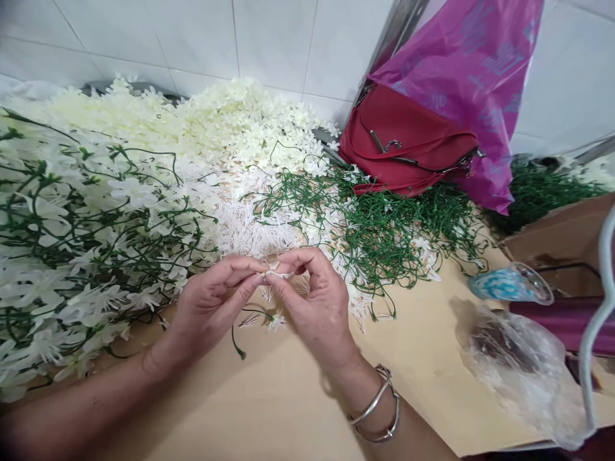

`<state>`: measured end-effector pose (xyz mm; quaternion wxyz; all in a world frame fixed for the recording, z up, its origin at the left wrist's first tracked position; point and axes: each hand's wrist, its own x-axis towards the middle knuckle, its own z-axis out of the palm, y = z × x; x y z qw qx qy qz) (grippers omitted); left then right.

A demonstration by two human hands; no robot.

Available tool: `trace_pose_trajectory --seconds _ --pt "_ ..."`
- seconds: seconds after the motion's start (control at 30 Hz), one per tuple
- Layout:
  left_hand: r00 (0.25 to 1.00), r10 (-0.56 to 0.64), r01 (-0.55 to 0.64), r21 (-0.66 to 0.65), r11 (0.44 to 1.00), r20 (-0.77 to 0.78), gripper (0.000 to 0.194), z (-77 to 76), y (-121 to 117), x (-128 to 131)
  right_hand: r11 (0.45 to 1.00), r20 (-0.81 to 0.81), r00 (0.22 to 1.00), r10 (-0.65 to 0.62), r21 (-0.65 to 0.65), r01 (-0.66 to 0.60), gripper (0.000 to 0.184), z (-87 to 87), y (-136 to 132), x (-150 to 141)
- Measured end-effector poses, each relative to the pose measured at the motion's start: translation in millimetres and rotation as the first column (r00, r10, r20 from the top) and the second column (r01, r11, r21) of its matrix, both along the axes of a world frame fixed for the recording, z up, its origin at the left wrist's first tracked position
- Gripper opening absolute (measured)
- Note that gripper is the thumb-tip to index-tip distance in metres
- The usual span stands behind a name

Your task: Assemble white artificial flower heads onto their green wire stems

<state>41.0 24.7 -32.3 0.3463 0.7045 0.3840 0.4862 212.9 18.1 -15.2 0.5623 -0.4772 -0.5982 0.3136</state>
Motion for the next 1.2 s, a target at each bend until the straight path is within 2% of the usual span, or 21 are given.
trace_pose_trajectory --seconds 0.13,0.27,0.33,0.47,0.57,0.77,0.9,1.1,1.2 --pt "0.995 0.072 -0.06 0.153 0.986 -0.072 0.016 3.0 -0.7 0.0 0.999 0.139 0.99 0.015 0.04 -0.02 0.023 7.7 0.3 5.5" --pt "0.993 0.079 -0.055 0.259 0.964 -0.084 0.02 5.1 -1.0 1.0 0.984 0.24 0.971 0.008 0.169 -0.05 0.017 9.9 0.3 9.0" --pt "0.995 0.076 -0.059 0.239 0.969 -0.062 0.021 4.4 -1.9 2.3 0.97 0.254 0.967 -0.018 0.239 -0.045 0.02 9.2 -0.4 8.5" --pt "0.998 0.03 -0.035 0.106 0.994 0.049 0.018 0.7 -3.3 3.7 0.947 0.284 0.956 -0.077 0.321 -0.019 0.023 8.8 -2.5 5.7" --pt "0.993 -0.005 -0.001 0.051 0.999 0.115 0.016 -0.2 -2.2 2.7 0.932 0.296 0.953 -0.073 0.361 -0.041 0.026 8.9 -2.8 4.9" --pt "0.976 -0.035 0.05 -0.064 0.997 0.217 0.008 3.5 1.6 0.8 0.948 0.203 0.974 -0.098 0.318 0.029 0.026 6.5 -3.1 4.2" --pt "0.973 -0.04 0.045 -0.016 0.999 0.229 0.009 3.9 2.9 1.4 0.958 0.211 0.974 -0.086 0.286 0.022 0.024 5.8 -4.6 2.3" --pt "0.984 -0.052 0.038 0.083 0.996 0.171 0.013 5.5 2.7 0.7 0.997 0.028 0.999 0.041 0.058 -0.043 0.017 4.6 -3.2 5.7" --pt "0.983 -0.057 0.051 0.038 0.998 0.177 0.014 6.7 2.5 0.0 0.995 0.023 0.996 0.087 0.041 -0.088 0.016 6.2 -1.9 8.0"
